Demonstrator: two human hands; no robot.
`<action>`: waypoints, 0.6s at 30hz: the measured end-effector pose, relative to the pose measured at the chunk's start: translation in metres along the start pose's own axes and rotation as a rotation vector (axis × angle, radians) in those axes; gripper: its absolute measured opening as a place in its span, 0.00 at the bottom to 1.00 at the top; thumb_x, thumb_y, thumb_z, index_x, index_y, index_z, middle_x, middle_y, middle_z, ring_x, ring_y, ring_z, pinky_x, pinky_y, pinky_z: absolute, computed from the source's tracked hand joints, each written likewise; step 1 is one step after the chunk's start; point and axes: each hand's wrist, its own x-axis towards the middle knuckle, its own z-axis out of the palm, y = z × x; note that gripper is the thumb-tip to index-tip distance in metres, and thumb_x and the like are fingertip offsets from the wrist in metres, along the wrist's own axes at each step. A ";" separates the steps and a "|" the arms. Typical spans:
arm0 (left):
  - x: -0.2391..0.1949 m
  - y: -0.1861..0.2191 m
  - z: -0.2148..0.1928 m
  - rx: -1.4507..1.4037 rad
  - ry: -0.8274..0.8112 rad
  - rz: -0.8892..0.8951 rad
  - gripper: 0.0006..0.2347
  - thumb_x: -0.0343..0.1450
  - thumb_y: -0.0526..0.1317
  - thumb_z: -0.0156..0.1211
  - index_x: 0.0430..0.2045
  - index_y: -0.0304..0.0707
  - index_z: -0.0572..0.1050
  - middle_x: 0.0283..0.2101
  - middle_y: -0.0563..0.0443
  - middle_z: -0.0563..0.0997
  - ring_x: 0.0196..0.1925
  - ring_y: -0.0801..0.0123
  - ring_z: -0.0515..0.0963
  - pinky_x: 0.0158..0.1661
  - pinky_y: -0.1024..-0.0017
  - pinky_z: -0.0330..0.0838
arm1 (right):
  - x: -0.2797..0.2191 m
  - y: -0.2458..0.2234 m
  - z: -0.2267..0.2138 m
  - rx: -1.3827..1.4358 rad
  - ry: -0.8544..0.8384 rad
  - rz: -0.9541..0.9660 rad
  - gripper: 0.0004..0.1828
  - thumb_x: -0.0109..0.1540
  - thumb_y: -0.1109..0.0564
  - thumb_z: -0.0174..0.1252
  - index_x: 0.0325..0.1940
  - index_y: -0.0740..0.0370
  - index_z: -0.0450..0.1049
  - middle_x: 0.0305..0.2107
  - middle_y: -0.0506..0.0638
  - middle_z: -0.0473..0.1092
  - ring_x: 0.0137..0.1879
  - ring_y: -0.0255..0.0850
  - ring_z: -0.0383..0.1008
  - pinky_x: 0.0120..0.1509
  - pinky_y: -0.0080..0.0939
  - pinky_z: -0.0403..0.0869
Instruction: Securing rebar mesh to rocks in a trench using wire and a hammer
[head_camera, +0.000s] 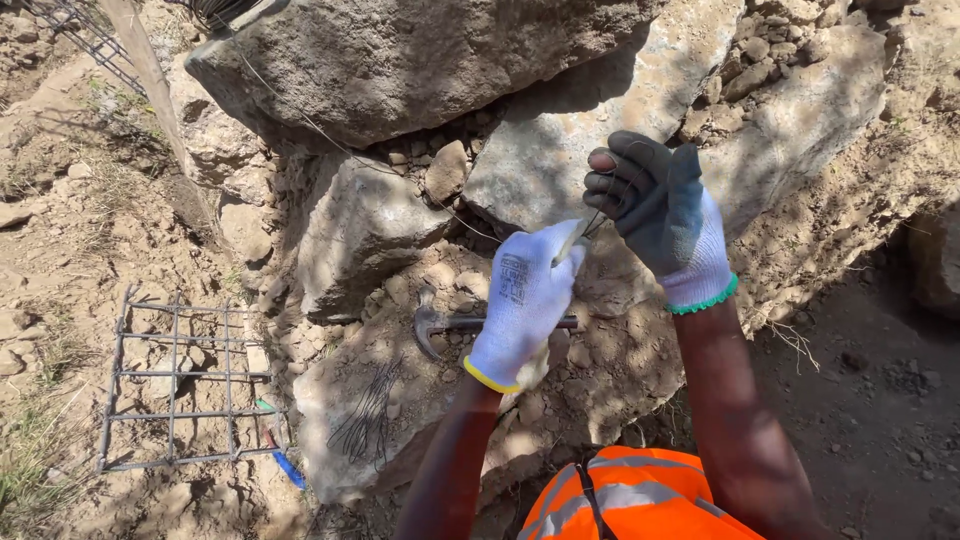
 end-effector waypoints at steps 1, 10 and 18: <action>0.000 0.002 -0.004 0.003 -0.002 0.000 0.12 0.79 0.42 0.54 0.54 0.44 0.80 0.37 0.39 0.86 0.43 0.46 0.86 0.49 0.55 0.75 | 0.000 0.005 -0.005 0.003 0.001 -0.001 0.39 0.66 0.29 0.51 0.63 0.64 0.74 0.48 0.63 0.81 0.50 0.49 0.86 0.55 0.44 0.86; -0.012 -0.008 -0.008 -0.010 0.145 0.110 0.13 0.75 0.50 0.63 0.23 0.45 0.75 0.18 0.49 0.75 0.28 0.50 0.81 0.40 0.58 0.77 | -0.006 0.021 -0.002 0.381 -0.346 0.046 0.33 0.75 0.36 0.45 0.61 0.69 0.76 0.32 0.62 0.74 0.40 0.53 0.79 0.51 0.56 0.84; -0.014 -0.003 -0.005 -0.122 0.233 0.164 0.10 0.76 0.46 0.64 0.24 0.48 0.77 0.16 0.52 0.69 0.25 0.54 0.77 0.39 0.61 0.75 | -0.001 0.030 -0.035 0.496 -0.549 0.144 0.26 0.77 0.40 0.45 0.60 0.64 0.74 0.33 0.56 0.66 0.42 0.50 0.68 0.52 0.61 0.74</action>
